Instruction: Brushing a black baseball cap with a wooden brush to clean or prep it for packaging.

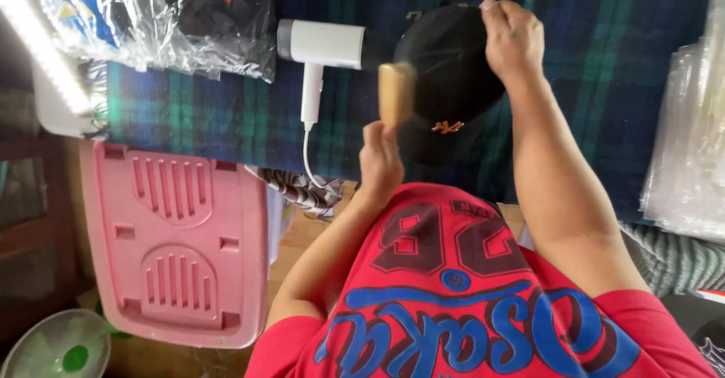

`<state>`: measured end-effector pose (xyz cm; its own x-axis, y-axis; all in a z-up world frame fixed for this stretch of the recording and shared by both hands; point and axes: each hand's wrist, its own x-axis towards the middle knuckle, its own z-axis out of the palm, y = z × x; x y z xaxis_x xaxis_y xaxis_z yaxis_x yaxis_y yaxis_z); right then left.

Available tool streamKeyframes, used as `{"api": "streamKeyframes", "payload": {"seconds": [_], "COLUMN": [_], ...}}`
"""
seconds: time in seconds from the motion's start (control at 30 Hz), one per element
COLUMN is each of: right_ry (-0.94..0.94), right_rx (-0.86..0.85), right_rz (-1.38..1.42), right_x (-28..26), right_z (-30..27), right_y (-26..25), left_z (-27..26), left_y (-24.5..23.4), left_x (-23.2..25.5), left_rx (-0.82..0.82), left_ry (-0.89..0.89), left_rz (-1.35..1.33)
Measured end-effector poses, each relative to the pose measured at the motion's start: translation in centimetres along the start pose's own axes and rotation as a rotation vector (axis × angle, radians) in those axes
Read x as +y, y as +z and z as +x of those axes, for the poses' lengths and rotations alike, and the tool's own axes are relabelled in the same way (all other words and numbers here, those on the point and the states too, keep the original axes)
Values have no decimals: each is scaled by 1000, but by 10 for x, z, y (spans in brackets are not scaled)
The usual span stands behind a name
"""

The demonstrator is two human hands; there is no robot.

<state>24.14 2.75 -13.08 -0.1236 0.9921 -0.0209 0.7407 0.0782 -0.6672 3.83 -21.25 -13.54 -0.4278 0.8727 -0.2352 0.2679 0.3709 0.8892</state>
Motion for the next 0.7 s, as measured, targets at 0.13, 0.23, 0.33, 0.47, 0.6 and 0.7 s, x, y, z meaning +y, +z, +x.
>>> {"api": "streamKeyframes", "payload": {"seconds": [0.13,0.23,0.33,0.47,0.6,0.7], "right_ry": [12,-13,30,64,44,21], "right_rx": [-21,2,-10,-15,-14,-8], "right_rz": [21,-20,-8,16,36,-34], "right_x": [3,0,-8,-9,-12,-4], "right_z": [-5,3,3,-4,-5,3], "right_y": [3,-5,4,0,-7,1], "left_z": [9,23,9,19,32,28], "left_y": [15,-4,-14,2,13,4], "left_x": [-21,-7,10,59,-15,-57], "left_rx": [-17,-86,18,-79,-10,74], "left_ry": [176,-395,-175,381,-159,-74], "left_rz": [37,163,201,386,51,170]}}
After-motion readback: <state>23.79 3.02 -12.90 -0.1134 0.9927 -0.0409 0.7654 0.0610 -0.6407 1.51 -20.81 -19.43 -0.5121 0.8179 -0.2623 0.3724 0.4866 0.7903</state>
